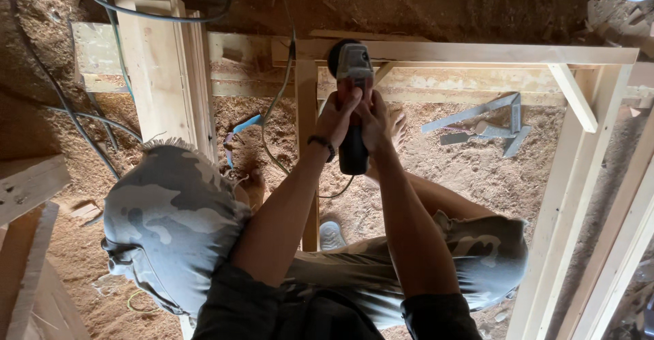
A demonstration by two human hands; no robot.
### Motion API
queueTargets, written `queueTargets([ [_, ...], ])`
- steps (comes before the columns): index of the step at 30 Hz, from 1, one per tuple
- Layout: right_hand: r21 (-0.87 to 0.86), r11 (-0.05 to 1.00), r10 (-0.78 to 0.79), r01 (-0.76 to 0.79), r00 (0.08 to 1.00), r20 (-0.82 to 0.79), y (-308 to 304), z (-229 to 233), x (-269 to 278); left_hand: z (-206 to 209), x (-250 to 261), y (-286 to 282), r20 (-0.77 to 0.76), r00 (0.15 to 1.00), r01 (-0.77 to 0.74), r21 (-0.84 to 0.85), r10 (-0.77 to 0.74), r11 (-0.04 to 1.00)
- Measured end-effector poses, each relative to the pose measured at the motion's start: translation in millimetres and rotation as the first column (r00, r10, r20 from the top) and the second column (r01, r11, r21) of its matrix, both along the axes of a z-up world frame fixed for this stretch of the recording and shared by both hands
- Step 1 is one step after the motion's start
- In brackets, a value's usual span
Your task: The person uses a circular saw to cut wood and then uses an angle grinder to sand the edges of a wooden frame.
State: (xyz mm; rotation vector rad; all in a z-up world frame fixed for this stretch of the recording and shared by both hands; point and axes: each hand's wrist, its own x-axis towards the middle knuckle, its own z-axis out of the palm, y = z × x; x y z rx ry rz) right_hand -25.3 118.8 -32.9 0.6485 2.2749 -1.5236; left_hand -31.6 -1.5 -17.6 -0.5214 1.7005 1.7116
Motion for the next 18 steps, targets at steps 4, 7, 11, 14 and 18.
queueTargets([
  [4, 0.016, 0.995, 0.097, -0.097, 0.995, -0.032, -15, -12, -4, -3, -3, 5, 0.021, 0.952, -0.306, 0.029, 0.305, 0.952],
  [7, 0.047, 0.985, 0.169, -0.167, 0.985, -0.024, -19, -22, -6, -15, -1, -4, 0.024, 0.923, -0.382, -0.060, 0.384, 0.922],
  [11, 0.039, 0.977, 0.210, -0.210, 0.978, 0.007, -31, -17, -19, -5, -5, -24, 0.013, 0.926, -0.364, -0.235, 0.377, 0.901],
  [14, 0.038, 0.974, 0.225, -0.225, 0.974, 0.004, -34, -4, -24, -6, -9, -22, 0.011, 0.933, -0.348, -0.227, 0.359, 0.910],
  [18, 0.073, 0.971, 0.225, -0.227, 0.974, 0.032, -20, -3, -19, -5, -10, 3, 0.002, 0.901, -0.431, -0.106, 0.434, 0.896],
])
